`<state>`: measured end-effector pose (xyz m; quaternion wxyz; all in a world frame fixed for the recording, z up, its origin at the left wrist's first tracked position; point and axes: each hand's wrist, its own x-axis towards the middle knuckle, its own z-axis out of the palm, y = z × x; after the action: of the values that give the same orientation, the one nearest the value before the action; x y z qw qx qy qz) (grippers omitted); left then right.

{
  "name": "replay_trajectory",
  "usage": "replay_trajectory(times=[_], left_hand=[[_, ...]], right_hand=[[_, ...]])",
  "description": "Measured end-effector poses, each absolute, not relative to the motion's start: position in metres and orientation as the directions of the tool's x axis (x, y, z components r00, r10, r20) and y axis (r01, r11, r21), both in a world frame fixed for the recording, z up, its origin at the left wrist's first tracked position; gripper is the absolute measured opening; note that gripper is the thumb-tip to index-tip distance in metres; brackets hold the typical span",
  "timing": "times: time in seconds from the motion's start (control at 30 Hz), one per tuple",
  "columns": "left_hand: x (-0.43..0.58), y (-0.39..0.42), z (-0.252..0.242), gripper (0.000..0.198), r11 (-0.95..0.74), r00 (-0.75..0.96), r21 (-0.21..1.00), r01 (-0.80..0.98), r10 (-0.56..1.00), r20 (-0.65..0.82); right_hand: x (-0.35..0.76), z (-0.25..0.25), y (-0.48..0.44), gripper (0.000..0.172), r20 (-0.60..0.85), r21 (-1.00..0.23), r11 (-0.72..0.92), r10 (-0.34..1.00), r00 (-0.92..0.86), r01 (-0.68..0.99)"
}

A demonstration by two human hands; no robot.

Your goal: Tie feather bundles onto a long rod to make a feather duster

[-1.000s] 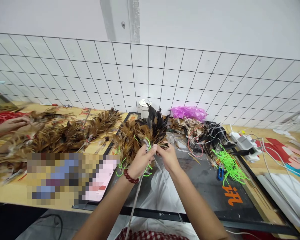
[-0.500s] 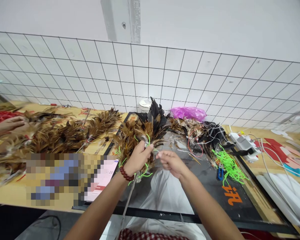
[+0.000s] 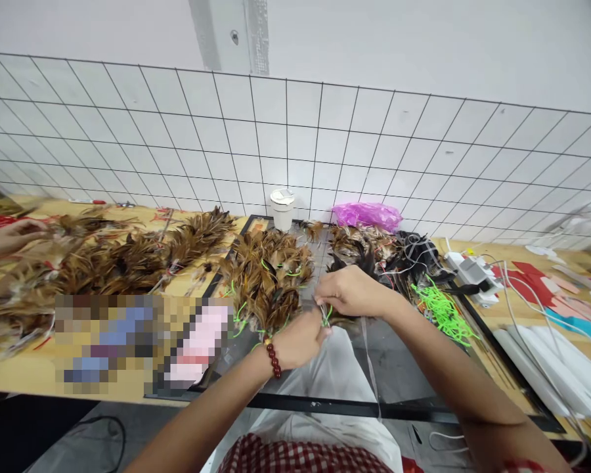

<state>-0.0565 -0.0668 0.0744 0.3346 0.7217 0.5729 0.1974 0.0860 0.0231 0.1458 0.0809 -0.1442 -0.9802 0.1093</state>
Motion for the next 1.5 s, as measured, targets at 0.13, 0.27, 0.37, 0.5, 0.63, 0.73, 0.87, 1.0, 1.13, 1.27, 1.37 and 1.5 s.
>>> replay_trajectory(times=[0.13,0.27,0.37,0.5,0.63,0.73,0.87,1.0,1.13,1.27,1.37,1.5], left_hand=[[-0.042,-0.098,0.071,0.024,-0.279,0.391,0.447,0.850,0.903,-0.180],[-0.033,-0.127,0.070,0.026,-0.338,0.372,0.201,0.919,0.914,-0.161],[-0.029,-0.149,0.071,0.030,-0.285,0.297,0.095,0.954,0.943,-0.150],[-0.026,-0.181,0.070,0.032,-0.239,0.251,0.087,0.967,0.954,-0.163],[-0.025,-0.210,0.068,0.045,-0.225,0.244,0.134,0.965,0.959,-0.148],[-0.023,-0.225,0.066,0.045,-0.290,0.331,0.225,0.930,0.928,-0.170],[-0.026,-0.239,0.062,0.029,-0.304,0.381,0.348,0.887,0.907,-0.180],[-0.051,-0.255,0.067,0.021,-0.223,0.319,0.502,0.835,0.941,-0.113],[-0.096,-0.263,0.077,0.020,-0.066,0.253,0.826,0.559,0.963,-0.095],[-0.117,-0.245,0.076,0.023,0.258,0.204,0.965,-0.056,0.949,-0.242],[-0.105,-0.216,0.073,0.026,0.302,0.218,0.875,-0.380,0.948,-0.232],[-0.073,-0.176,0.071,0.025,0.325,0.299,0.737,-0.593,0.938,-0.172]], right_hand=[[0.085,0.120,0.040,0.017,-0.121,-0.567,0.804,0.134,-0.984,0.179],[0.089,0.084,0.037,0.022,-0.239,-0.827,0.499,0.105,-0.965,0.259],[0.092,0.068,0.022,0.030,-0.260,-0.905,0.312,0.129,-0.957,0.288],[0.094,0.059,-0.003,0.036,-0.262,-0.934,0.217,0.125,-0.957,0.284],[0.097,0.053,-0.028,0.036,-0.273,-0.920,0.261,0.101,-0.957,0.291],[0.097,0.051,-0.050,0.033,-0.233,-0.925,0.281,0.111,-0.966,0.255],[0.101,0.047,-0.072,0.027,-0.179,-0.925,0.299,0.201,-0.963,0.234],[0.134,0.040,-0.074,0.026,-0.236,-0.935,0.180,0.325,-0.916,0.305],[0.200,0.041,-0.068,0.029,-0.339,-0.905,0.053,0.510,-0.791,0.422],[0.245,0.049,-0.067,0.035,-0.380,-0.850,0.128,0.520,-0.765,0.510],[0.232,0.057,-0.075,0.039,-0.385,-0.837,0.197,0.453,-0.804,0.511],[0.169,0.060,-0.091,0.056,-0.114,-0.981,0.054,0.623,-0.774,0.188]])
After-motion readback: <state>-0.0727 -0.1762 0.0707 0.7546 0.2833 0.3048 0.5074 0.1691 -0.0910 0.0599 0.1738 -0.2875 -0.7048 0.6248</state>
